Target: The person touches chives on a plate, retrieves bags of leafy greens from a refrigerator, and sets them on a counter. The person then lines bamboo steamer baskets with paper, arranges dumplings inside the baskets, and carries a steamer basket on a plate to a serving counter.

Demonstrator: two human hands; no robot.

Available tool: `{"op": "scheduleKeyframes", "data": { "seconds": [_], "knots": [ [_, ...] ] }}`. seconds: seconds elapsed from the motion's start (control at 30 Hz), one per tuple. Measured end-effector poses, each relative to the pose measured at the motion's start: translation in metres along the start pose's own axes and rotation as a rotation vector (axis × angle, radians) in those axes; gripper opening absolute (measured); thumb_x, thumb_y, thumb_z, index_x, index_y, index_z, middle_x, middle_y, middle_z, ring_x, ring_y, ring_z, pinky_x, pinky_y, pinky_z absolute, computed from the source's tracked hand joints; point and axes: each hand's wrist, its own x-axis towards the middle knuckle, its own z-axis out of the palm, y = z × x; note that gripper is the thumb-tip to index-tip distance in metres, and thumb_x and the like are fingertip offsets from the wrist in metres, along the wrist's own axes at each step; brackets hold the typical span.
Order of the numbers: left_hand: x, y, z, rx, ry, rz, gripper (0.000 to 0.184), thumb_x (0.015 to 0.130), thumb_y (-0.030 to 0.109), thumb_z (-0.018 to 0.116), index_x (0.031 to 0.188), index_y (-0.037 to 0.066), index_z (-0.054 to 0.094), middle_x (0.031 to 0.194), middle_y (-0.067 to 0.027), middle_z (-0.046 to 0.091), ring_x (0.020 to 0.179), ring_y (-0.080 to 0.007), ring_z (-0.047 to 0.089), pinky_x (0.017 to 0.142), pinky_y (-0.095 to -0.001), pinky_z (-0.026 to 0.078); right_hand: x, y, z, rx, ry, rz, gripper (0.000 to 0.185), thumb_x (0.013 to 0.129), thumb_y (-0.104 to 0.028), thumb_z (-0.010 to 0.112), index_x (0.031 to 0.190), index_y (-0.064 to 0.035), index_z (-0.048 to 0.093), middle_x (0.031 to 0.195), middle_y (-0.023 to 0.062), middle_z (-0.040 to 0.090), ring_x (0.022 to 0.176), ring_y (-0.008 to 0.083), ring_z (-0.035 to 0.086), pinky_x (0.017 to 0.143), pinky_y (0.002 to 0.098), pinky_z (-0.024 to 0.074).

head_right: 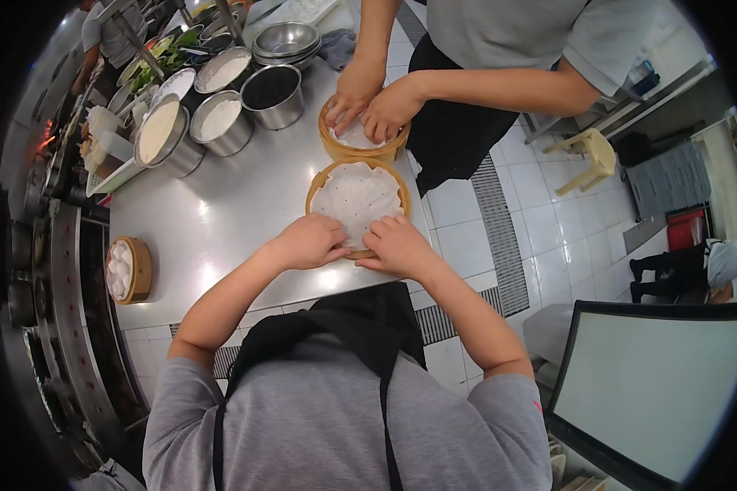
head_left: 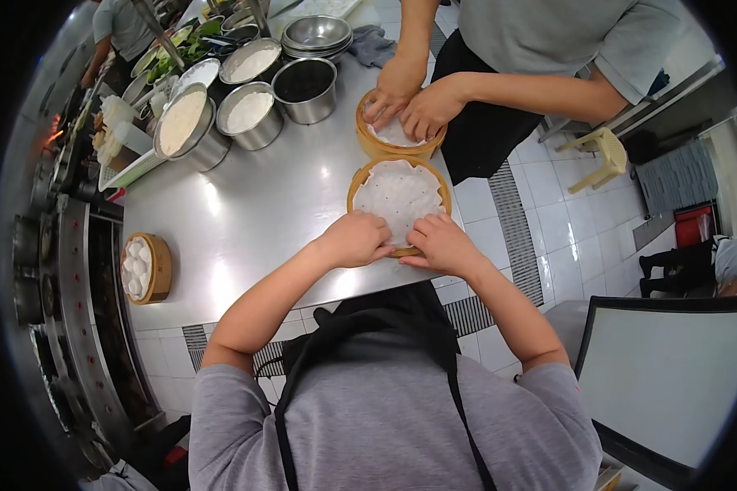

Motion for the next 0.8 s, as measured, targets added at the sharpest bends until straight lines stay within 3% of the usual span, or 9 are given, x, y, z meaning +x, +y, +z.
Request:
{"op": "scheduleKeyframes", "data": {
  "seconds": [0.13, 0.37, 0.43, 0.47, 0.53, 0.57, 0.63, 0.67, 0.8],
  "knots": [
    [-0.009, -0.003, 0.005, 0.009, 0.12, 0.087, 0.021, 0.076, 0.026, 0.063, 0.081, 0.006, 0.06, 0.076, -0.0091, 0.057, 0.077, -0.0292, 0.058, 0.072, -0.0399, 0.046, -0.002, -0.002, 0.006, -0.054, 0.041, 0.009, 0.033, 0.072, -0.039, 0.067, 0.078, -0.0095, 0.055, 0.079, 0.0045, 0.05, 0.082, 0.0229, 0.05, 0.075, 0.035, 0.0387],
    [-0.026, -0.011, 0.005, 0.007, 0.102, 0.009, 0.024, 0.072, 0.022, 0.066, 0.087, 0.005, 0.06, 0.082, -0.0105, 0.058, 0.083, -0.0289, 0.058, 0.073, -0.038, 0.047, 0.003, -0.008, 0.012, -0.103, 0.017, -0.01, 0.034, 0.071, -0.039, 0.068, 0.081, -0.0092, 0.056, 0.081, 0.0047, 0.051, 0.084, 0.0236, 0.05, 0.077, 0.0357, 0.0389],
    [-0.032, -0.006, -0.003, -0.012, 0.268, 0.099, 0.029, 0.073, 0.025, 0.066, 0.093, 0.005, 0.06, 0.082, -0.0103, 0.06, 0.084, -0.0287, 0.057, 0.075, -0.0375, 0.047, 0.003, -0.012, -0.003, 0.075, 0.19, 0.005, 0.035, 0.072, -0.038, 0.068, 0.09, -0.0089, 0.059, 0.09, 0.0067, 0.055, 0.091, 0.0247, 0.052, 0.082, 0.037, 0.0387],
    [-0.033, -0.003, -0.007, -0.015, 0.268, 0.094, 0.029, 0.073, 0.025, 0.066, 0.093, 0.005, 0.06, 0.082, -0.0103, 0.06, 0.084, -0.0287, 0.057, 0.075, -0.0375, 0.047, 0.004, -0.012, -0.012, 0.079, 0.187, 0.004, 0.035, 0.072, -0.038, 0.068, 0.09, -0.0089, 0.059, 0.09, 0.0067, 0.055, 0.091, 0.0247, 0.052, 0.082, 0.037, 0.0387],
    [-0.033, 0.005, -0.011, -0.117, 0.179, 0.027, 0.04, 0.076, 0.035, 0.065, 0.103, 0.007, 0.059, 0.09, -0.0112, 0.062, 0.086, -0.0315, 0.057, 0.081, -0.0394, 0.046, 0.003, -0.006, -0.026, 0.195, 0.347, 0.205, 0.033, 0.075, -0.034, 0.067, 0.095, -0.0083, 0.061, 0.096, 0.0084, 0.058, 0.097, 0.0248, 0.052, 0.088, 0.0388, 0.0373],
    [-0.031, 0.006, -0.009, -0.124, 0.176, 0.027, 0.04, 0.076, 0.035, 0.065, 0.103, 0.007, 0.059, 0.09, -0.0112, 0.062, 0.086, -0.0315, 0.057, 0.081, -0.0394, 0.046, 0.002, 0.0, -0.023, 0.198, 0.342, 0.21, 0.033, 0.075, -0.034, 0.067, 0.095, -0.0083, 0.061, 0.096, 0.0084, 0.058, 0.097, 0.0248, 0.052, 0.088, 0.0388, 0.0373],
    [-0.026, 0.006, -0.009, -0.038, -0.065, -0.052, 0.045, 0.075, 0.041, 0.063, 0.104, 0.006, 0.059, 0.091, -0.0109, 0.062, 0.088, -0.0315, 0.057, 0.089, -0.0397, 0.044, 0.002, 0.013, -0.017, 0.11, 0.166, 0.054, 0.025, 0.076, -0.03, 0.066, 0.088, -0.0086, 0.062, 0.095, 0.0065, 0.058, 0.1, 0.0251, 0.051, 0.092, 0.04, 0.036],
    [-0.024, 0.005, -0.009, -0.034, -0.064, -0.048, 0.045, 0.075, 0.041, 0.063, 0.104, 0.006, 0.059, 0.091, -0.0109, 0.062, 0.088, -0.0315, 0.057, 0.089, -0.0397, 0.044, 0.003, 0.012, -0.018, 0.031, 0.013, -0.006, 0.023, 0.078, -0.033, 0.064, 0.079, -0.0106, 0.064, 0.091, 0.0036, 0.059, 0.103, 0.0232, 0.051, 0.096, 0.0436, 0.0335],
    [-0.027, 0.006, -0.005, 0.018, -0.08, -0.034, 0.049, 0.075, 0.043, 0.063, 0.108, 0.008, 0.058, 0.101, -0.0111, 0.061, 0.096, -0.031, 0.056, 0.098, -0.0407, 0.038, -0.002, 0.019, -0.02, -0.2, -0.041, 0.039, 0.029, 0.078, -0.042, 0.061, 0.073, -0.0139, 0.065, 0.087, 0.0001, 0.06, 0.105, 0.0202, 0.051, 0.1, 0.0549, 0.0258]
  ]
}}
